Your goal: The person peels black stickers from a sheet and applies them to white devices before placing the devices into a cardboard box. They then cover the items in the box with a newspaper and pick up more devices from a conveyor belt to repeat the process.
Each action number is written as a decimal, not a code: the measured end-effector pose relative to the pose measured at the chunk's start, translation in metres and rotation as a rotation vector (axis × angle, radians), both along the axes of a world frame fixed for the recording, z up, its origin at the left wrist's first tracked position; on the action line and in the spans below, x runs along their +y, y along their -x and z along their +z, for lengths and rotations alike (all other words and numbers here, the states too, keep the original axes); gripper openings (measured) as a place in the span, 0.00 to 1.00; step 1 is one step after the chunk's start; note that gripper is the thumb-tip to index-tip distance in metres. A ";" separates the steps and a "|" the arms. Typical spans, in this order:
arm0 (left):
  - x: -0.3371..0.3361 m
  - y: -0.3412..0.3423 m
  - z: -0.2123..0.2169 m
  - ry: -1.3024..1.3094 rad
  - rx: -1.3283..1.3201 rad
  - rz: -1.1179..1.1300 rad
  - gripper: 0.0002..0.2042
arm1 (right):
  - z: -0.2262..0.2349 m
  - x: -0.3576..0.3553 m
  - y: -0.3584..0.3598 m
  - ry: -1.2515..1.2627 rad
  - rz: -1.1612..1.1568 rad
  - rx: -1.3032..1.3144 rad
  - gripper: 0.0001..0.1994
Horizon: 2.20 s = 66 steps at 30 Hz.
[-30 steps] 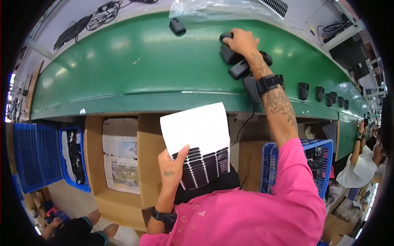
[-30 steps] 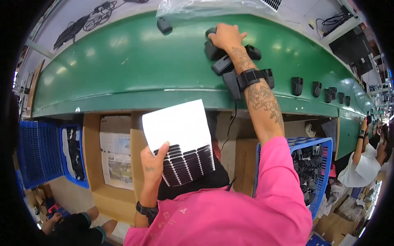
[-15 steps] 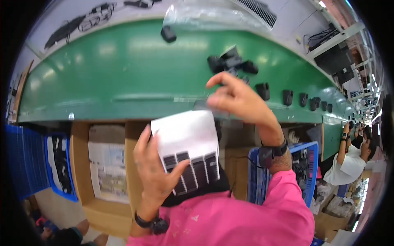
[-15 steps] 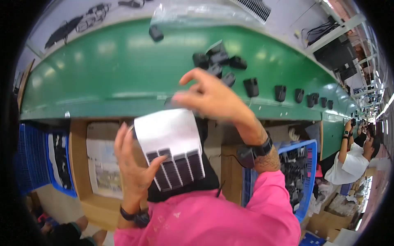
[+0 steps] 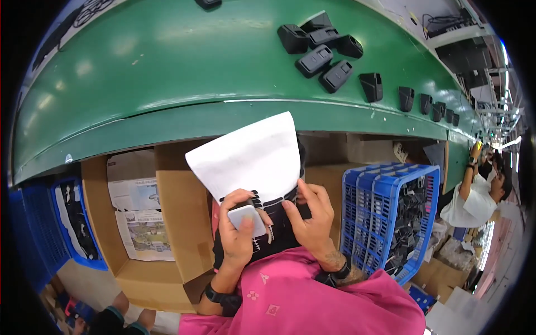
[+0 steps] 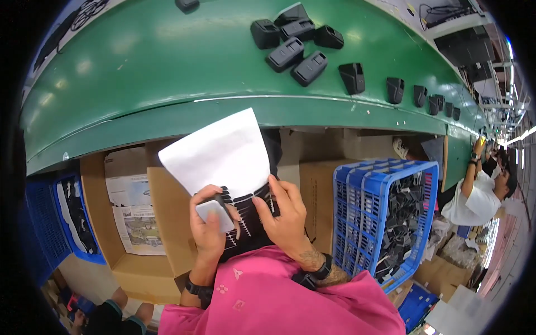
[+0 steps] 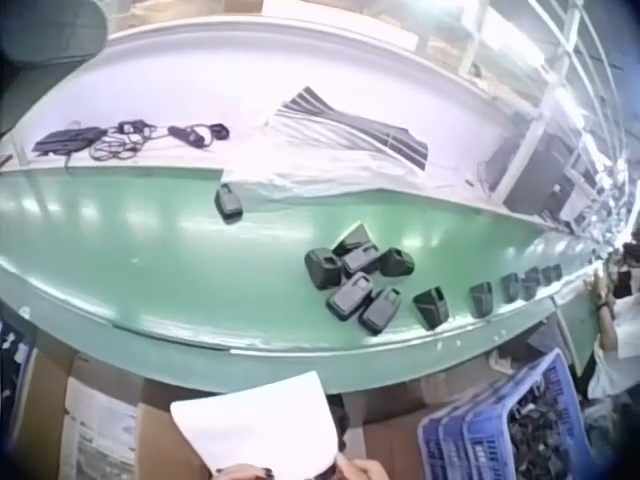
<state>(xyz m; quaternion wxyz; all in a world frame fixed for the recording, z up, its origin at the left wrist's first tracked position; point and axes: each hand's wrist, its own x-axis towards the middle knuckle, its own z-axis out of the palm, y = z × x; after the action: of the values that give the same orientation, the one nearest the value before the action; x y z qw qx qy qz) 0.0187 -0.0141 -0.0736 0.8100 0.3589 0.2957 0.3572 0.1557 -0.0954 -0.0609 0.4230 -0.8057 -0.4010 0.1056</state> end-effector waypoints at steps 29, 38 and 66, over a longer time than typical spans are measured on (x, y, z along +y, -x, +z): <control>0.000 0.002 0.063 -0.514 0.212 -0.210 0.19 | 0.110 0.018 -0.014 -0.004 0.268 1.290 0.05; -0.003 0.002 0.064 -0.589 0.185 -0.227 0.20 | 0.115 0.023 -0.012 0.061 0.252 1.234 0.05; -0.001 0.001 0.066 -0.705 0.308 -0.214 0.22 | 0.103 0.023 -0.012 0.103 0.303 1.052 0.06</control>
<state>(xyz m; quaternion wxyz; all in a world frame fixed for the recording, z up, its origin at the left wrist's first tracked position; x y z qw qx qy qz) 0.0173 -0.0148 -0.0075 0.6160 0.6931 0.2339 0.2925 0.1678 -0.0727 0.0425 0.5066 -0.5972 -0.2412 0.5731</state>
